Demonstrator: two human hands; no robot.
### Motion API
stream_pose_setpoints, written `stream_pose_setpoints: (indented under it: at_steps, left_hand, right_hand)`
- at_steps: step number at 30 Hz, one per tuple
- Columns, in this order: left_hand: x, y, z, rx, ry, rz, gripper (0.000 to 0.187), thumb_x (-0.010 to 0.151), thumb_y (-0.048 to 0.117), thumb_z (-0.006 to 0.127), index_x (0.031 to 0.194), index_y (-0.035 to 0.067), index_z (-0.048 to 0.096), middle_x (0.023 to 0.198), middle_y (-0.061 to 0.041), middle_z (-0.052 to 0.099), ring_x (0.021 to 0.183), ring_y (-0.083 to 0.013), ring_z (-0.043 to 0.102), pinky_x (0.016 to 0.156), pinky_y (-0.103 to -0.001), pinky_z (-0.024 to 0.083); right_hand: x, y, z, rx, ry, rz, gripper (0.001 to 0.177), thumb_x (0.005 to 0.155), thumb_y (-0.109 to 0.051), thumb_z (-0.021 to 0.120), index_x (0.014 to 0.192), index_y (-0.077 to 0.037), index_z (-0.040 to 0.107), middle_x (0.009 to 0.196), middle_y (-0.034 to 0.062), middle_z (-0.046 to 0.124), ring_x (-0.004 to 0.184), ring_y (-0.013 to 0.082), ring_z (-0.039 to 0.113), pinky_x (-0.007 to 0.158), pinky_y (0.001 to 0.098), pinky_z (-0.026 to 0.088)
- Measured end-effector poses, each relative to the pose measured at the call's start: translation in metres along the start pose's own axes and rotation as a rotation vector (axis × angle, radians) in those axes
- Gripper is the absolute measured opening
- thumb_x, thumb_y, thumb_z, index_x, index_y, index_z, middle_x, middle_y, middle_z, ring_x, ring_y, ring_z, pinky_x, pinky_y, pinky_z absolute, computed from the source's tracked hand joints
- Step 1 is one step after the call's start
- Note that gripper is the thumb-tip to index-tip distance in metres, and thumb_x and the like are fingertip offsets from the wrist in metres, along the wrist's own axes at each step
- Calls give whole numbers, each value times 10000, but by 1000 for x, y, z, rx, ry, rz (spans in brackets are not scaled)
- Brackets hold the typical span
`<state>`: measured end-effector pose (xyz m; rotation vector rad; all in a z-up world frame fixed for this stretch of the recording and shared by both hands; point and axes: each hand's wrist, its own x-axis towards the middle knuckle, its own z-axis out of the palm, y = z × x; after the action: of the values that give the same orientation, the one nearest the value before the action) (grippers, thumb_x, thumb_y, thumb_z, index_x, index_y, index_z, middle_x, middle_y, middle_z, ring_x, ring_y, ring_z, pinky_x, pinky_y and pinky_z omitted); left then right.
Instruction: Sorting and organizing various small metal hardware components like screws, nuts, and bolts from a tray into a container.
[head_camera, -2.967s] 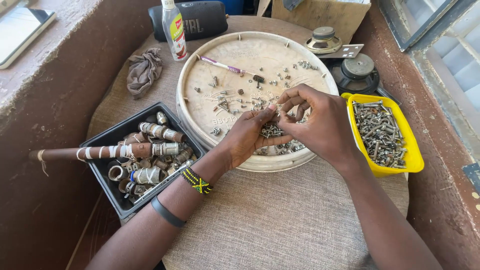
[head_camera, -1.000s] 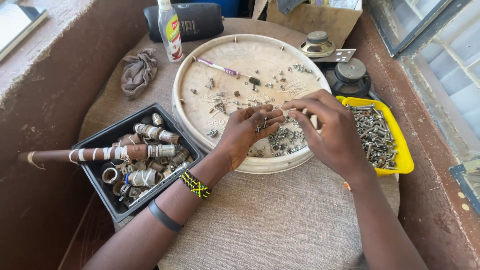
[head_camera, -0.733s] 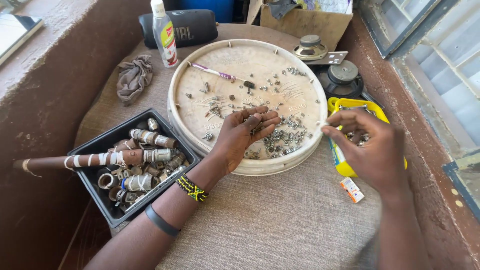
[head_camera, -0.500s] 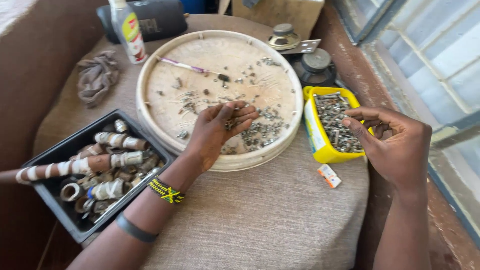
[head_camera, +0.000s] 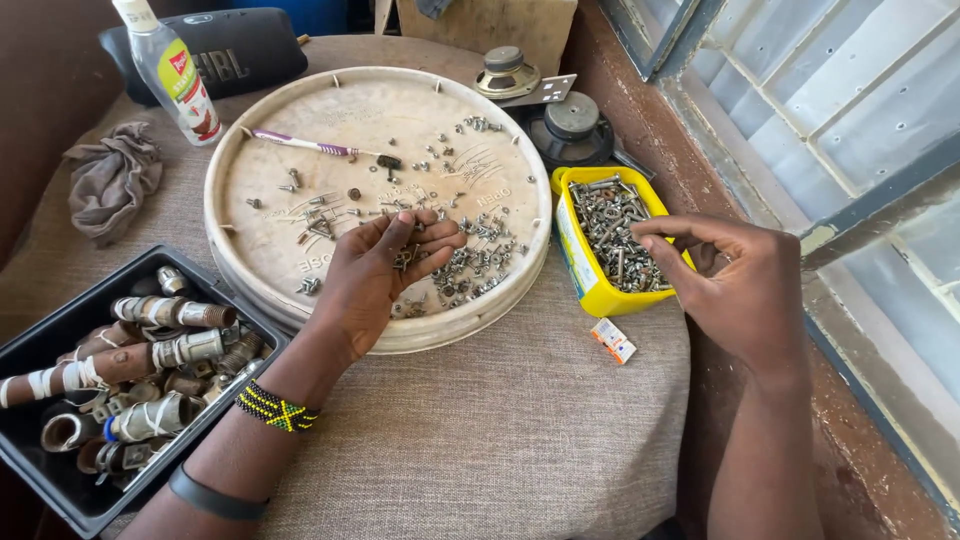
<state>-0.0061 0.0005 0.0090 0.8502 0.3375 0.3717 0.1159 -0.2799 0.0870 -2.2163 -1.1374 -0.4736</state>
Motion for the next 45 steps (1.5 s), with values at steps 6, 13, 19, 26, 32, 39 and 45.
stream_pose_setpoints:
  at_steps: [6, 13, 19, 26, 32, 39, 45]
  left_hand:
    - [4, -3, 4, 43, 23, -8, 365, 1072, 246, 459, 1059, -82, 618, 1094, -302, 735, 1079, -398, 753, 907, -359, 623]
    - [14, -15, -11, -38, 12, 34, 451, 1077, 304, 482, 1117, -112, 652, 1036, -275, 740, 898, -306, 768, 867, -440, 654]
    - [14, -16, -9, -46, 23, 19, 485, 1066, 315, 496, 1137, -132, 669, 1044, -290, 733, 858, -290, 764, 841, -454, 647]
    - [13, -16, -8, -34, -14, 21, 488, 1056, 315, 532, 1167, -145, 649, 1018, -231, 725, 871, -241, 747, 838, -454, 646]
    - [22, -23, -16, -1, -47, 35, 475, 1054, 319, 550, 1172, -127, 662, 998, -226, 730, 902, -272, 760, 842, -455, 652]
    - [19, -22, -13, 1, -70, 58, 414, 1045, 213, 561, 1205, -160, 640, 1081, -306, 713, 1006, -333, 741, 914, -457, 627]
    - [9, -14, -7, 6, -122, 68, 399, 1047, 165, 537, 1227, -185, 602, 1153, -336, 695, 1072, -341, 719, 966, -421, 604]
  right_hand:
    - [24, -48, 32, 143, -62, -256, 68, 930, -93, 787, 995, -82, 805, 1011, 52, 806, 917, 155, 765, 880, 308, 561]
    - [55, -80, 103, 279, -170, -407, 192, 879, -55, 793, 1056, -130, 803, 835, 88, 773, 734, 297, 729, 701, 427, 579]
    - [60, -75, 128, 97, -242, -314, 214, 852, -153, 835, 1065, -144, 815, 851, 80, 734, 765, 276, 710, 713, 425, 575]
    - [55, -70, 135, 94, -235, -236, 84, 895, -165, 798, 979, -160, 806, 770, 25, 713, 696, 190, 690, 679, 365, 568]
    - [53, -60, 133, 103, -195, -251, 22, 910, -162, 769, 902, -147, 755, 739, -5, 697, 673, 163, 686, 658, 331, 561]
    - [56, -62, 121, 185, -150, -277, 69, 886, -54, 757, 941, -96, 751, 809, 71, 755, 629, 215, 713, 601, 350, 558]
    - [52, -60, 103, 183, -58, -218, 114, 878, -137, 801, 978, -191, 793, 867, 15, 758, 673, 148, 697, 562, 271, 540]
